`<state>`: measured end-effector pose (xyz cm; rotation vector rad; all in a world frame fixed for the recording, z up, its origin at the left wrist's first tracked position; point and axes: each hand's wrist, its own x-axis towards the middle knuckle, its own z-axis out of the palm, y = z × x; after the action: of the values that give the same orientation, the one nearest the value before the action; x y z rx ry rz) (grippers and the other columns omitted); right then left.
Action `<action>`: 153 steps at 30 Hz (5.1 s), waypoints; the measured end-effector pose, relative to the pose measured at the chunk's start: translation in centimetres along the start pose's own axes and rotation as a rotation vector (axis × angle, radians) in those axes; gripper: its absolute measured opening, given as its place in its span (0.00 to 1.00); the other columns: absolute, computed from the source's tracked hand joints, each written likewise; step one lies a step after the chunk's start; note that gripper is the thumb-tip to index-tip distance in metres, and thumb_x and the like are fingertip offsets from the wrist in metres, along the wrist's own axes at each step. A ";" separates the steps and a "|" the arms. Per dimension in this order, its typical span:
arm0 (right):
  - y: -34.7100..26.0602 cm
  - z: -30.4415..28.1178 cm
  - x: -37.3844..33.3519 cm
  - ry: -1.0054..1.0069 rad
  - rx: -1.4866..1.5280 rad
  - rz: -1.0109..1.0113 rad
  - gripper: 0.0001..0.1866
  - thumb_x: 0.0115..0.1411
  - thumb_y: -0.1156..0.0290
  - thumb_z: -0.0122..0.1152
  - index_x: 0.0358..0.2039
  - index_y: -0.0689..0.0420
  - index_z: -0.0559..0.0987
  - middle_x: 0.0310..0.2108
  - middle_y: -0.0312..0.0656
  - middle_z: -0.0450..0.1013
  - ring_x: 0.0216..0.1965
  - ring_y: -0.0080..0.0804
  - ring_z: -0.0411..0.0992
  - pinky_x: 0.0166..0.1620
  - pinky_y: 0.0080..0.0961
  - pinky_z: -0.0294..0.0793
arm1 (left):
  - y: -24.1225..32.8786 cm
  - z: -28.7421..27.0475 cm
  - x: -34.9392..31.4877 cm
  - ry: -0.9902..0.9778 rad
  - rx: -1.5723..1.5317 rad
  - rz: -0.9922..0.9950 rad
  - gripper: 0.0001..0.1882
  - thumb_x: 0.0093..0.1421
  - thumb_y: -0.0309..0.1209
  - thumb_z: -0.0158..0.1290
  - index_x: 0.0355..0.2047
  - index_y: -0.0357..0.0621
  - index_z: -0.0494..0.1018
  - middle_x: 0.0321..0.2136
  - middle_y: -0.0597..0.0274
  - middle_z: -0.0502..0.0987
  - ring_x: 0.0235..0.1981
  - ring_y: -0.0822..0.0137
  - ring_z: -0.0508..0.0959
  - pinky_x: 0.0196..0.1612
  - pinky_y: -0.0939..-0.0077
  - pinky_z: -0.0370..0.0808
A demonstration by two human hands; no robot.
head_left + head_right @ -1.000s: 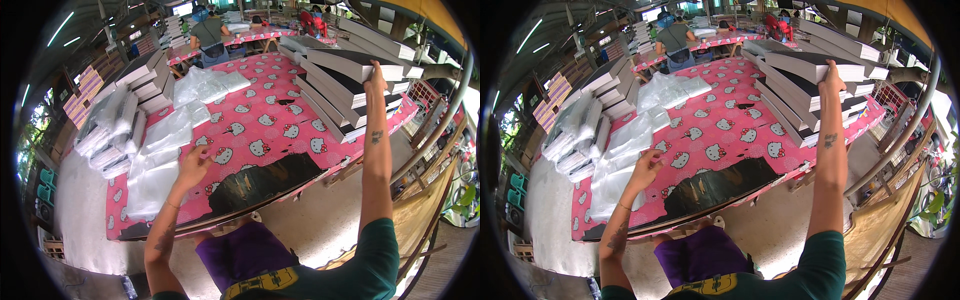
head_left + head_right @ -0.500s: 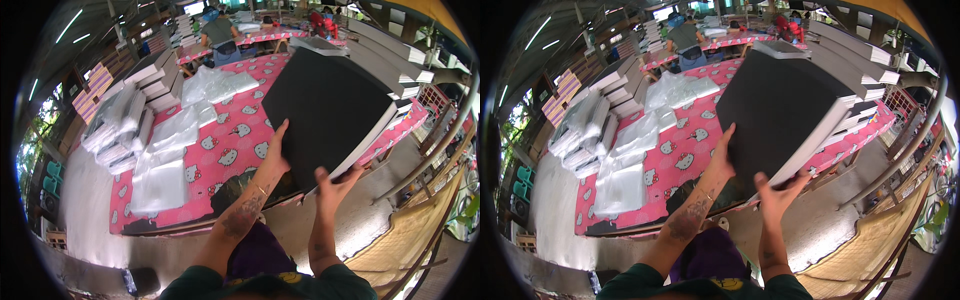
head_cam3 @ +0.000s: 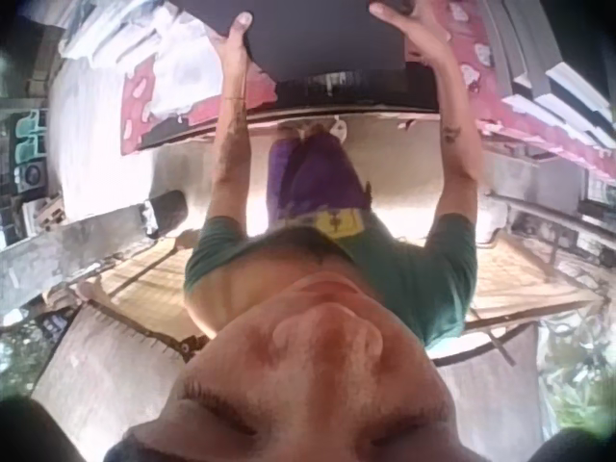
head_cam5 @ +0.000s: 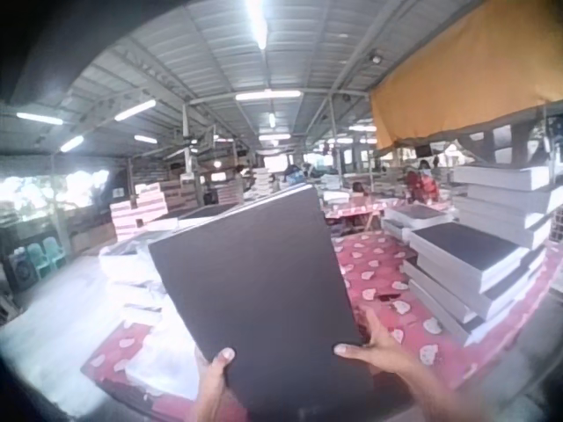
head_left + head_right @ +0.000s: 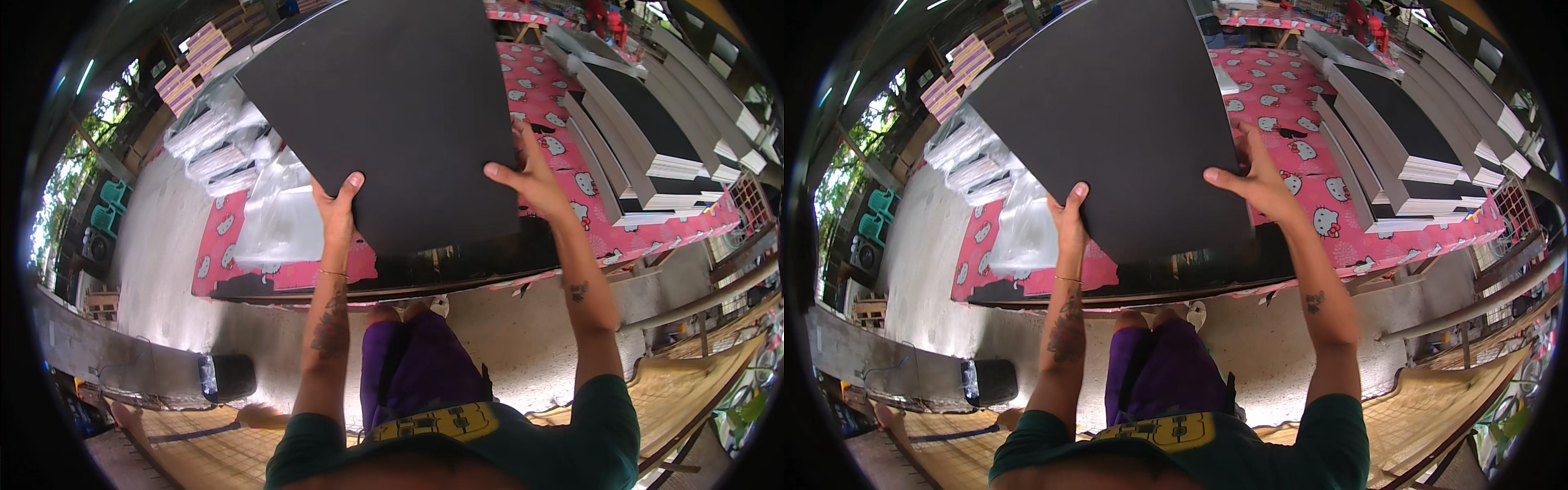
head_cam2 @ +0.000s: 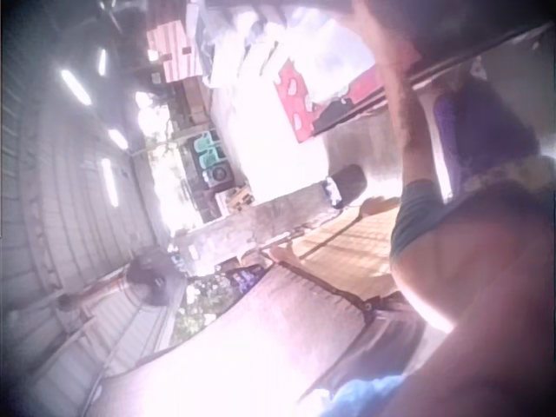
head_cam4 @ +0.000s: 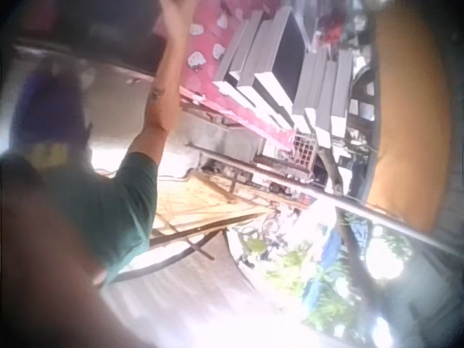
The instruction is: The person places black books into plastic sleeves by hand, one at a time, and stacks them on a table.
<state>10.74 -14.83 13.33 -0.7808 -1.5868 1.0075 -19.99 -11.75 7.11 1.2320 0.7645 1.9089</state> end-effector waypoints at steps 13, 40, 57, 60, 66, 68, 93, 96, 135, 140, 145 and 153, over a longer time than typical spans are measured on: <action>11.4 7.2 -4.5 0.188 0.278 0.165 0.43 0.55 0.67 0.64 0.65 0.59 0.49 0.60 0.48 0.56 0.62 0.35 0.55 0.62 0.29 0.54 | -1.9 -7.3 -4.8 -0.274 0.232 -0.156 0.30 0.53 0.31 0.61 0.53 0.34 0.62 0.46 0.55 0.71 0.48 0.64 0.71 0.51 0.71 0.69; 16.4 26.9 1.1 0.626 0.830 0.178 0.40 0.63 0.38 0.40 0.59 0.63 0.60 0.57 0.47 0.62 0.56 0.38 0.63 0.59 0.33 0.62 | 14.6 -4.1 -1.9 0.019 1.407 0.199 0.40 0.41 0.61 0.63 0.26 0.28 0.67 0.24 0.36 0.75 0.26 0.42 0.78 0.31 0.56 0.75; 18.8 29.3 2.1 0.621 0.779 0.129 0.33 0.67 0.46 0.35 0.52 0.67 0.67 0.50 0.45 0.68 0.50 0.33 0.68 0.55 0.28 0.65 | 15.5 -6.5 -3.5 0.126 1.385 0.223 0.37 0.46 0.56 0.63 0.32 0.26 0.67 0.25 0.34 0.73 0.29 0.37 0.75 0.33 0.52 0.71; 20.8 28.3 2.6 0.693 0.604 0.050 0.34 0.67 0.46 0.35 0.51 0.68 0.68 0.48 0.46 0.69 0.49 0.33 0.68 0.53 0.28 0.66 | 14.7 -6.3 -3.7 0.137 1.362 0.275 0.38 0.46 0.55 0.63 0.35 0.26 0.67 0.26 0.35 0.73 0.30 0.37 0.75 0.34 0.52 0.71; 18.1 31.1 3.7 0.621 0.612 0.039 0.36 0.67 0.44 0.32 0.45 0.69 0.72 0.42 0.43 0.72 0.46 0.32 0.69 0.50 0.29 0.67 | 18.3 -7.1 -3.8 0.171 1.359 0.364 0.37 0.46 0.53 0.64 0.36 0.26 0.67 0.25 0.38 0.73 0.28 0.40 0.75 0.31 0.53 0.71; 18.4 30.8 3.8 0.684 0.662 0.067 0.36 0.66 0.42 0.32 0.45 0.68 0.72 0.43 0.43 0.72 0.46 0.32 0.69 0.51 0.29 0.67 | 19.0 -5.9 -3.8 0.115 1.323 0.345 0.36 0.46 0.53 0.64 0.34 0.26 0.67 0.24 0.38 0.72 0.27 0.40 0.74 0.30 0.53 0.70; 0.8 16.8 -1.4 0.408 -0.786 -0.298 0.38 0.39 0.42 0.72 0.34 0.64 0.69 0.25 0.56 0.72 0.28 0.58 0.73 0.30 0.44 0.73 | -2.2 -11.2 -7.3 0.400 -0.301 -0.054 0.45 0.60 0.66 0.32 0.62 0.39 0.51 0.61 0.53 0.57 0.60 0.55 0.60 0.63 0.61 0.56; -2.2 16.2 0.6 0.335 -0.772 -0.287 0.40 0.38 0.41 0.72 0.36 0.65 0.70 0.27 0.55 0.72 0.29 0.55 0.74 0.30 0.44 0.73 | -0.3 -9.3 -6.1 0.405 -0.326 -0.071 0.48 0.57 0.70 0.33 0.63 0.40 0.51 0.61 0.53 0.56 0.61 0.53 0.58 0.63 0.58 0.55; 2.2 20.2 -8.7 0.286 -0.138 0.231 0.39 0.54 0.42 0.59 0.48 0.68 0.69 0.43 0.56 0.72 0.44 0.43 0.73 0.47 0.33 0.71 | 11.7 -13.4 -13.1 0.255 0.249 -0.322 0.41 0.64 0.59 0.36 0.52 0.25 0.64 0.46 0.45 0.73 0.44 0.57 0.75 0.51 0.69 0.70; 5.2 18.3 -12.6 0.401 0.162 0.506 0.42 0.56 0.40 0.55 0.55 0.67 0.66 0.48 0.52 0.69 0.48 0.38 0.70 0.50 0.29 0.70 | 9.6 -11.8 -11.9 0.086 0.567 -0.643 0.49 0.59 0.66 0.37 0.51 0.21 0.66 0.45 0.38 0.73 0.46 0.54 0.75 0.51 0.67 0.69; 9.6 14.1 -13.2 0.397 -0.010 0.775 0.54 0.50 0.32 0.56 0.49 0.81 0.66 0.47 0.58 0.70 0.49 0.39 0.70 0.50 0.28 0.70 | -1.6 -12.6 -10.0 -0.136 0.628 -0.779 0.51 0.59 0.69 0.29 0.48 0.22 0.68 0.44 0.34 0.74 0.51 0.49 0.73 0.53 0.64 0.67; 10.1 8.9 -9.5 0.206 0.026 0.887 0.42 0.54 0.40 0.59 0.45 0.75 0.73 0.43 0.52 0.74 0.44 0.37 0.73 0.46 0.28 0.72 | 1.0 -12.5 -3.4 -0.270 1.214 -0.313 0.29 0.62 0.51 0.43 0.34 0.32 0.76 0.28 0.36 0.76 0.35 0.41 0.76 0.41 0.58 0.73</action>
<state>4.22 -20.73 -0.68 -1.5779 -1.0261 1.4923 -30.91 -16.28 1.62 1.8211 1.9433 0.8906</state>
